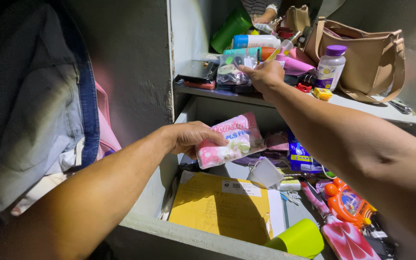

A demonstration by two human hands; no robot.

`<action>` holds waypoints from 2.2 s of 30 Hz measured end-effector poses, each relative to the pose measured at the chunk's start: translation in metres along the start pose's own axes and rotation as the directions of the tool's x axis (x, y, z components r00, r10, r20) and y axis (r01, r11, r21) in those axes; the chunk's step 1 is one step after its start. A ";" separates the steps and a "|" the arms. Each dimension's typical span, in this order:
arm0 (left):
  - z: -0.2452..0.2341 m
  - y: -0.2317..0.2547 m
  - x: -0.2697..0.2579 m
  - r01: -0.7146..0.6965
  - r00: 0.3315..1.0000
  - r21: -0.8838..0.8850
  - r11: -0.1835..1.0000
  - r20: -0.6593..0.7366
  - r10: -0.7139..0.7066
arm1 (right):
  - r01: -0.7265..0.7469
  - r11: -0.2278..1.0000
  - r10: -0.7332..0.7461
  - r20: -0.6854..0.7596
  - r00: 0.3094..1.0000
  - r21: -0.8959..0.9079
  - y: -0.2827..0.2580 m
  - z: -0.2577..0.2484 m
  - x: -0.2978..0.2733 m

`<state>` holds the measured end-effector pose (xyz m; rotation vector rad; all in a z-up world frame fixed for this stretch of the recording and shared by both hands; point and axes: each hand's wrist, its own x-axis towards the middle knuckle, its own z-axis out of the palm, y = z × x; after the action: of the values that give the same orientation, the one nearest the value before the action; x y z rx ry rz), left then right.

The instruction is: The person opens a cluttered drawer and removes various items one by one, including a piggy bank, plastic bags, a wallet, a phone, a hairbrush, and several packages. They place the items on the shelf above the drawer, clearing space inside.

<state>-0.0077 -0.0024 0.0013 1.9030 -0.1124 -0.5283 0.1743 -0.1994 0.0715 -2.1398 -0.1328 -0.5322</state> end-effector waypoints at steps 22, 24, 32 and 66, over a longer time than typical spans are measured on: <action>0.022 -0.002 0.013 -0.067 0.960 -0.285 0.956 0.241 0.139 | -0.597 0.790 0.143 0.905 0.401 0.140 0.054 -0.107 -0.199; 0.043 -0.001 0.023 -0.109 0.962 -0.295 0.949 0.210 0.176 | -0.616 0.779 0.182 0.897 0.402 0.118 0.039 -0.105 -0.223; 0.063 0.018 0.014 -0.117 0.931 -0.364 0.924 0.283 0.230 | -0.389 0.836 0.048 0.655 0.754 0.387 0.032 -0.095 -0.221; 0.044 -0.038 0.037 0.048 0.996 0.600 0.799 -0.088 0.006 | 0.088 0.957 0.172 0.785 0.596 -0.276 0.070 -0.198 -0.157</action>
<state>0.0007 -0.0369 -0.0571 2.5545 -0.2257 -0.4539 -0.0116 -0.3837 0.0521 -2.5165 -0.5372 0.5488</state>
